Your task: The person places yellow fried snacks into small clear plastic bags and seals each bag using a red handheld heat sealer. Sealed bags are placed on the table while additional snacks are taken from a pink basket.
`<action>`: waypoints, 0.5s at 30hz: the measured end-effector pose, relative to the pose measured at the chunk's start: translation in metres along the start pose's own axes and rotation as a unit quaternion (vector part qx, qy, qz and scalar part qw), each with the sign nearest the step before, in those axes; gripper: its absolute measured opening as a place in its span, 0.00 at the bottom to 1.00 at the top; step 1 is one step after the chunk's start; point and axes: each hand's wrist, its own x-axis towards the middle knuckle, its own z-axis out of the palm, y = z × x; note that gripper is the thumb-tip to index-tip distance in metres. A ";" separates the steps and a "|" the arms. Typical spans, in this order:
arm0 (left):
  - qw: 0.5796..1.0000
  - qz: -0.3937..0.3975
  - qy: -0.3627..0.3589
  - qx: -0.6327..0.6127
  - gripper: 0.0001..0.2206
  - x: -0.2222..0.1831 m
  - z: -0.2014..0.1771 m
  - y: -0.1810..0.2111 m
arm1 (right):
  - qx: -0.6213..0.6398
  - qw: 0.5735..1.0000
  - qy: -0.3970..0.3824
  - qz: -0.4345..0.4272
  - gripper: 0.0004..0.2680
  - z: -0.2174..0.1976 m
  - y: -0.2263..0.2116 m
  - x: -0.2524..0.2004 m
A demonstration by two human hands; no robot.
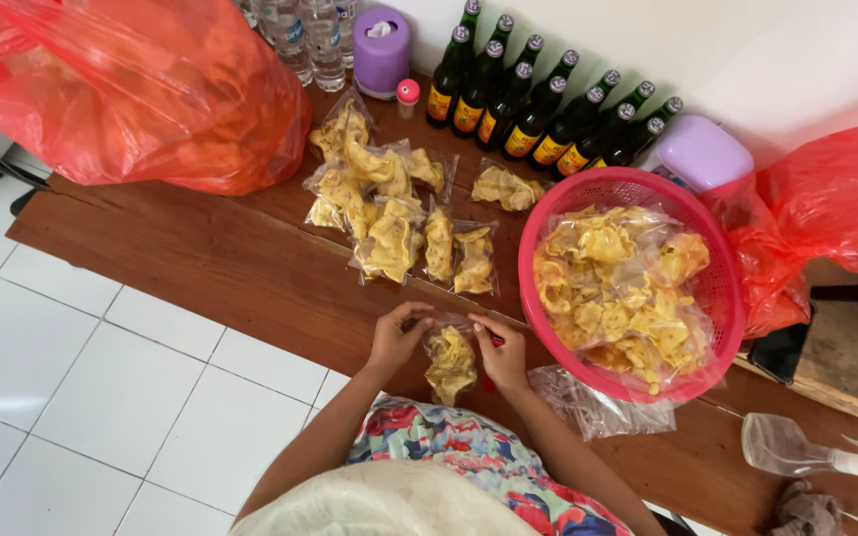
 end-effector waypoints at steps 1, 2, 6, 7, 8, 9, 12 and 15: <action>1.000 0.010 -0.014 0.012 0.06 0.003 -0.002 -0.004 | 0.003 1.000 -0.001 -0.019 0.07 -0.001 0.004 0.000; 0.999 0.021 -0.029 0.024 0.06 0.005 -0.004 -0.007 | 0.006 0.999 -0.001 -0.040 0.07 -0.001 0.008 0.000; 0.998 -0.022 -0.056 -0.023 0.05 0.014 -0.006 -0.015 | 0.096 0.982 -0.009 0.161 0.07 -0.002 0.019 -0.001; 0.998 -0.009 -0.061 -0.019 0.05 0.016 -0.007 -0.015 | 0.104 0.981 -0.012 0.160 0.07 -0.003 0.019 0.001; 0.998 0.003 -0.065 -0.014 0.06 0.015 -0.008 -0.014 | 0.112 0.980 -0.015 0.161 0.07 -0.003 0.020 0.000; 0.997 0.001 -0.079 -0.014 0.05 0.015 -0.010 -0.012 | 0.114 0.978 -0.022 0.172 0.07 -0.006 0.020 0.000; 0.993 -0.015 -0.110 0.034 0.05 0.025 -0.014 0.001 | 0.094 0.984 -0.047 0.145 0.07 -0.013 0.017 0.006; 0.980 -0.045 -0.137 0.138 0.10 0.036 -0.015 0.015 | 0.032 0.995 -0.079 0.056 0.07 -0.014 0.017 0.013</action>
